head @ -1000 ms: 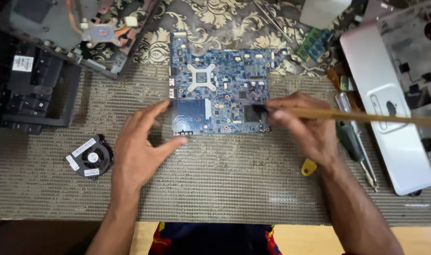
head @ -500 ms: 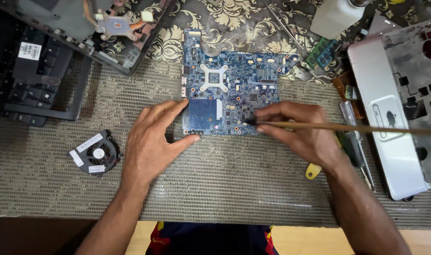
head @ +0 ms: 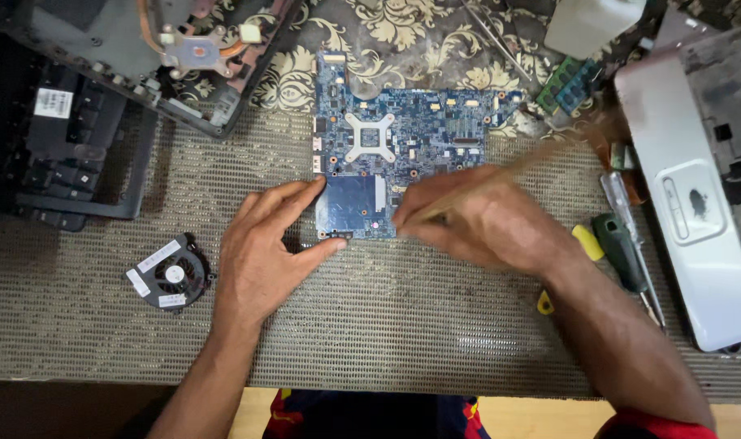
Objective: The person cleans a laptop motherboard using a brush and tweezers. They repeatedly brush the board surface and use tweezers to remove small debris from specific areas.
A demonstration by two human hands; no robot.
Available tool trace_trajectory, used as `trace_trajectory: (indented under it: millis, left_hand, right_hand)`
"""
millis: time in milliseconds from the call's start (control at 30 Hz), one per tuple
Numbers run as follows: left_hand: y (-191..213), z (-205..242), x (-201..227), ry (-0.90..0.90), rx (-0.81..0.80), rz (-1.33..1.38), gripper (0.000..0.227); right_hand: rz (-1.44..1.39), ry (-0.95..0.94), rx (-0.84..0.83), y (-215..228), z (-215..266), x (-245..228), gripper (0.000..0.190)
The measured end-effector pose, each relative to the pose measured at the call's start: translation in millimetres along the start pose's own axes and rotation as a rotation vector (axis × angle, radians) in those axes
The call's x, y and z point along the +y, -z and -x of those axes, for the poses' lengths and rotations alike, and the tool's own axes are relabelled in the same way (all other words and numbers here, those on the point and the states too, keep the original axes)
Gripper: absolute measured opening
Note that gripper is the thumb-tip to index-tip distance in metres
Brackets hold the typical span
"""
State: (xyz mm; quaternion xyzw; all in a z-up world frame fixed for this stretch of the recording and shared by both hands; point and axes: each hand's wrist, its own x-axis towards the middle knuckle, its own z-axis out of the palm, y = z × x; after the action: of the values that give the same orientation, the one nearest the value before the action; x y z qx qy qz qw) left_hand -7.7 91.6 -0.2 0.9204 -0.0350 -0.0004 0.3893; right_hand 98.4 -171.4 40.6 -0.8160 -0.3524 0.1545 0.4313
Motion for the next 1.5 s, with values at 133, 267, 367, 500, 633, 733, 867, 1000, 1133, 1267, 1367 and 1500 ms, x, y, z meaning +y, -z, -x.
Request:
trace_trajectory:
  millis: [133,267,367,500,633,733,867,1000,1133,1267,1367,1500]
  left_hand:
    - [-6,1,-4,-0.033,0.073,-0.048,0.073]
    - [0,-2,10,0.044,0.035,-0.018,0.073]
    - [2,-5,8,0.071,-0.028,-0.062,0.070]
    - [-9,1,-1,0.024,0.053,-0.158,0.078]
    - [-9,0,-1,0.001,0.066,-0.168,0.078]
    - [-9,2,-2,-0.008,0.065,-0.177,0.078]
    - [-8,1,-1,-0.015,0.065,-0.161,0.077]
    - [-9,2,-4,0.017,0.045,-0.171,0.078]
    - [-10,3,-5,0.002,0.050,-0.172,0.078]
    - [-10,3,-6,-0.009,0.054,-0.177,0.079]
    - [-10,7,-5,-0.037,0.025,-0.062,0.069]
    - [-9,7,-8,-0.011,0.032,-0.090,0.072]
  right_hand:
    - [-0.081,0.040,-0.100,5,5,31,0.009]
    - [0.021,0.084,-0.121,11,3,22,0.009]
    - [-0.277,0.097,-0.229,8,3,-6,0.013]
    - [-1.252,-0.361,-0.184,25,7,10,0.017]
    - [0.107,0.002,-0.075,24,-1,2,0.011]
    - [-0.306,-0.041,-0.164,0,4,16,0.011]
    - [0.568,0.354,0.058,0,-6,24,0.009]
    - [-0.599,-0.100,-0.211,-5,6,7,0.022]
    - [0.497,0.213,-0.173,10,4,6,0.009]
    - [0.532,0.316,-0.036,2,-1,5,0.011]
    - [0.325,0.250,-0.144,-9,-4,3,0.008]
    - [0.589,-0.041,-0.287,20,9,-18,0.011]
